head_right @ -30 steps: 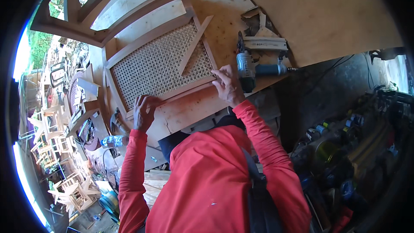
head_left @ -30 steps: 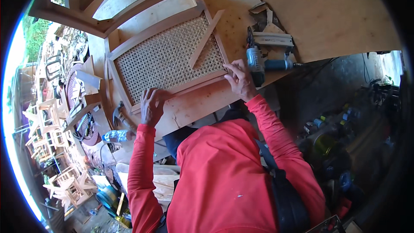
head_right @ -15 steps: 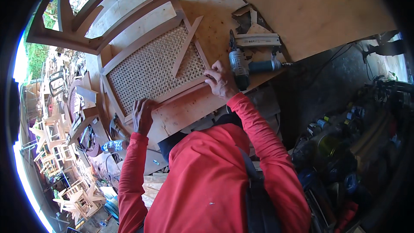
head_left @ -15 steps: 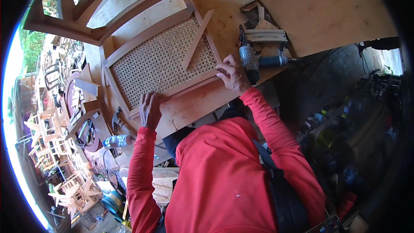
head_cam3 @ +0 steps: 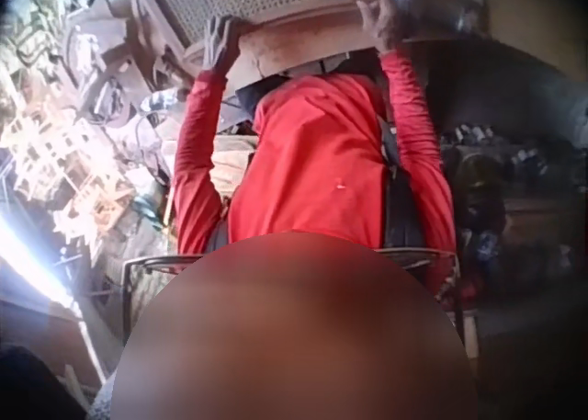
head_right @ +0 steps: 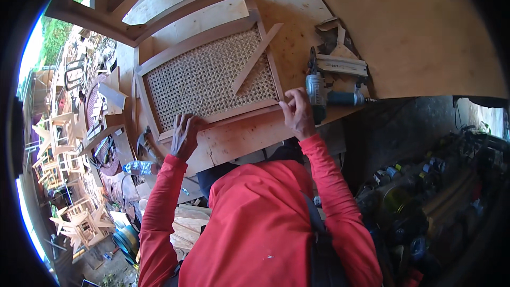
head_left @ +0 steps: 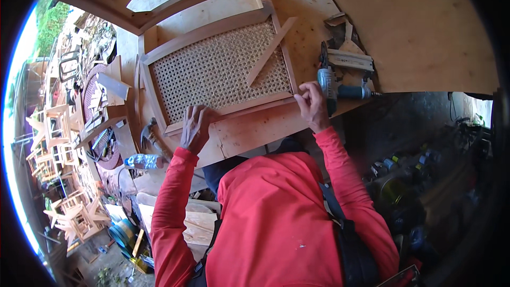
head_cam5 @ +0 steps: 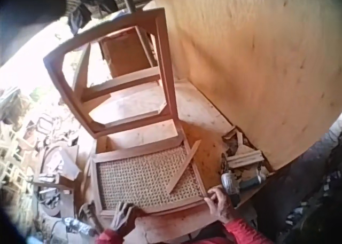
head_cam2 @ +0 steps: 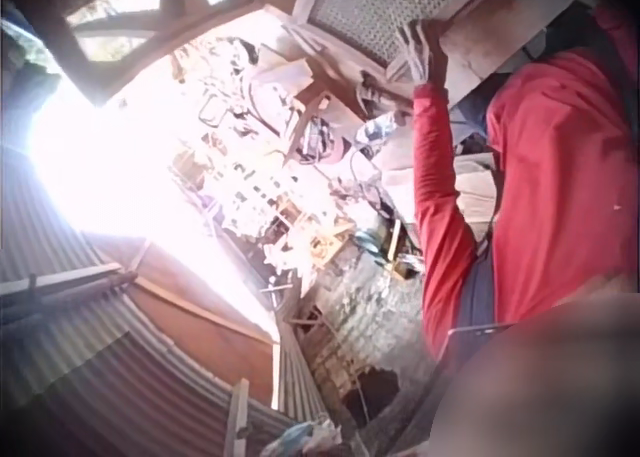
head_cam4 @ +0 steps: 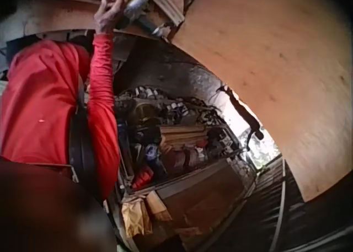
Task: Applying adhesive and wooden trim strips to the cane backing of a chair frame.
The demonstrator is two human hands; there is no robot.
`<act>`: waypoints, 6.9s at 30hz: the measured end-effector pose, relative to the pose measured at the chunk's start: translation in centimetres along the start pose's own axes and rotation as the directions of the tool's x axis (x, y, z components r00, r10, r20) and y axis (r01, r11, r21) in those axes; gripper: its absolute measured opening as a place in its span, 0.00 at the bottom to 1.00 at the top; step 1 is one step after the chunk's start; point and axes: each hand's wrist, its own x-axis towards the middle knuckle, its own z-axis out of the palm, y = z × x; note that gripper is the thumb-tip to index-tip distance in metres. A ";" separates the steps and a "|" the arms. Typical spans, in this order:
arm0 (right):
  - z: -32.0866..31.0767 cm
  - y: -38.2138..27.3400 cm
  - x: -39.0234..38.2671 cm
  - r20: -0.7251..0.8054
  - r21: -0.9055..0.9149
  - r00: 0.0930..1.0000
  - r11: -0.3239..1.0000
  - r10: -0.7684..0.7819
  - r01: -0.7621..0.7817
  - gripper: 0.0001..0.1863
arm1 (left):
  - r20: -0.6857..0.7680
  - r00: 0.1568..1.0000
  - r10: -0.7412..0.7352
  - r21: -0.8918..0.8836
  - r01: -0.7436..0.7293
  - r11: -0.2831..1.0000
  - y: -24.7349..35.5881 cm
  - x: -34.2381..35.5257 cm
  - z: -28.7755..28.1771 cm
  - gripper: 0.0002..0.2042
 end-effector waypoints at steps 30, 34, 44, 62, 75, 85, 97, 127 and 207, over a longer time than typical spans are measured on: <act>4.2 -6.1 -8.2 0.267 -0.171 0.949 0.978 0.165 -0.122 0.23 | 0.052 0.997 -0.062 -0.240 0.072 0.968 -0.1 1.3 -2.9 0.16; 4.7 -6.3 -7.8 0.308 -0.152 0.944 0.985 0.119 -0.075 0.27 | 0.071 0.995 -0.063 -0.238 0.078 0.968 0.0 1.3 -2.7 0.16; 6.1 -7.6 -6.3 0.332 -0.204 0.943 0.977 0.018 0.053 0.30 | 0.078 0.994 -0.079 -0.255 0.096 0.962 0.0 1.5 -2.9 0.19; 5.2 -5.7 -8.1 0.281 -0.270 0.920 0.943 0.273 -0.197 0.22 | 0.097 0.989 -0.109 -0.244 0.130 0.961 -0.1 1.6 -2.7 0.20; 4.9 -6.5 -6.4 0.226 -0.219 0.908 0.927 0.353 -0.305 0.16 | 0.149 0.978 -0.143 -0.220 0.174 0.960 0.0 1.6 -2.9 0.22; 2.8 -8.3 -4.0 0.017 -0.364 0.991 0.924 0.133 -0.118 0.10 | 0.097 0.986 -0.139 -0.228 0.158 0.961 0.1 1.5 -2.7 0.19; -1.2 -9.1 5.1 0.257 -0.273 0.950 0.929 -0.180 0.250 0.23 | 0.054 0.995 -0.080 -0.241 0.091 0.966 0.2 1.3 -2.3 0.14; 2.5 -17.8 -5.1 0.477 0.622 0.426 0.048 0.769 -0.782 0.20 | 0.050 0.919 0.390 0.114 -0.393 0.912 13.0 5.0 -7.6 0.18; 1.4 -9.4 -9.9 0.378 0.512 0.855 0.689 0.356 -0.513 0.15 | 0.579 0.719 0.384 -0.303 -0.248 0.920 4.6 10.8 -3.6 0.05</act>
